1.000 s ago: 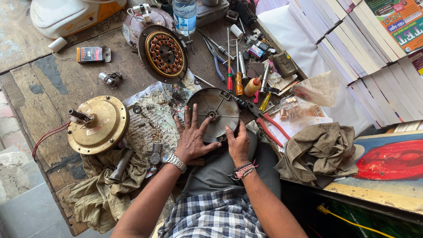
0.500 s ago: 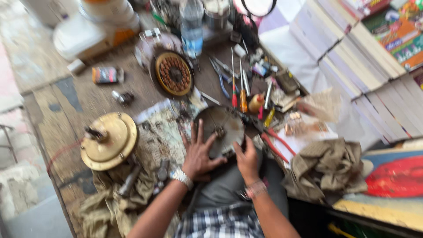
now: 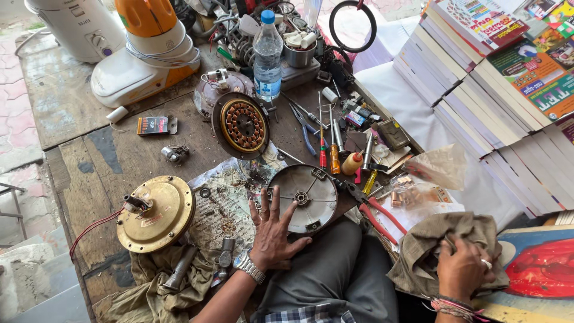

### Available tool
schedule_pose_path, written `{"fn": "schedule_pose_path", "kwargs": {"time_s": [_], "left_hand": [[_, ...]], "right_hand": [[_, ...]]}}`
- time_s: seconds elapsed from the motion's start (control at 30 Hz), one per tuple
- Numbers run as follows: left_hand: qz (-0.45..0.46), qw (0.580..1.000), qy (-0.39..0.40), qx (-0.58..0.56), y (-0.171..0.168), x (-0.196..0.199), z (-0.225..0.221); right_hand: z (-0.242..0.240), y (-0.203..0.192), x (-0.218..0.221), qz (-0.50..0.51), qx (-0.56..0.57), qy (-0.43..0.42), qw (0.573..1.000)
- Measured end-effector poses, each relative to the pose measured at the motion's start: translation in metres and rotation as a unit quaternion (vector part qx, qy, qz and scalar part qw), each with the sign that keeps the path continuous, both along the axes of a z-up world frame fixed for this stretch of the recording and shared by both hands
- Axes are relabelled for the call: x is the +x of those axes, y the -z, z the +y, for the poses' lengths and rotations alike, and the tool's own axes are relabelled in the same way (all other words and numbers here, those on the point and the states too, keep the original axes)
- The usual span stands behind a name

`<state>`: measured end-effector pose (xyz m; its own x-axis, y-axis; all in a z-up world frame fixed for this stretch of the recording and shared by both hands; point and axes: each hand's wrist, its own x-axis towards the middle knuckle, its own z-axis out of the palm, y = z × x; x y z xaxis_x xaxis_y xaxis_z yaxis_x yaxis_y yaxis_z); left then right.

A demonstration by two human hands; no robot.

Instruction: The person disassembles a ceiling fan motor, cleans the internal components with a cloth, and reassembles the unit using a hammer and screwdriver. The person handles the motor housing, rotor, and stator, then secures the casing with screws.

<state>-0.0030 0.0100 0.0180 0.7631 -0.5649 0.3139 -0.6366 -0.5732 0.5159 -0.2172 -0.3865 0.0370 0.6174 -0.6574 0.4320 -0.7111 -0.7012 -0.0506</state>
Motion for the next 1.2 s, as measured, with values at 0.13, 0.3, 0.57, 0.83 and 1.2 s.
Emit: {"fn": "schedule_pose_path", "kwargs": {"time_s": [0.13, 0.3, 0.57, 0.83, 1.2], "left_hand": [[-0.058, 0.996, -0.016, -0.059, -0.002, -0.005, 0.006], [-0.071, 0.987, -0.027, -0.138, -0.016, -0.022, 0.016], [-0.012, 0.986, 0.03, -0.166, -0.035, -0.043, 0.008], [0.128, 0.947, 0.057, -0.29, -0.048, -0.054, 0.006], [0.599, 0.448, 0.205, -0.631, -0.016, -0.078, 0.011]], "right_hand": [[-0.021, 0.015, -0.013, -0.118, -0.025, 0.023, 0.992], [-0.038, -0.011, -0.031, -0.287, -0.005, -0.036, 0.957], [-0.03, 0.016, 0.011, 0.112, 0.054, -0.038, 0.992], [-0.022, -0.007, -0.004, -0.123, -0.01, -0.057, 0.991], [0.255, -0.148, 0.094, -0.176, 0.235, -0.482, 0.826]]}}
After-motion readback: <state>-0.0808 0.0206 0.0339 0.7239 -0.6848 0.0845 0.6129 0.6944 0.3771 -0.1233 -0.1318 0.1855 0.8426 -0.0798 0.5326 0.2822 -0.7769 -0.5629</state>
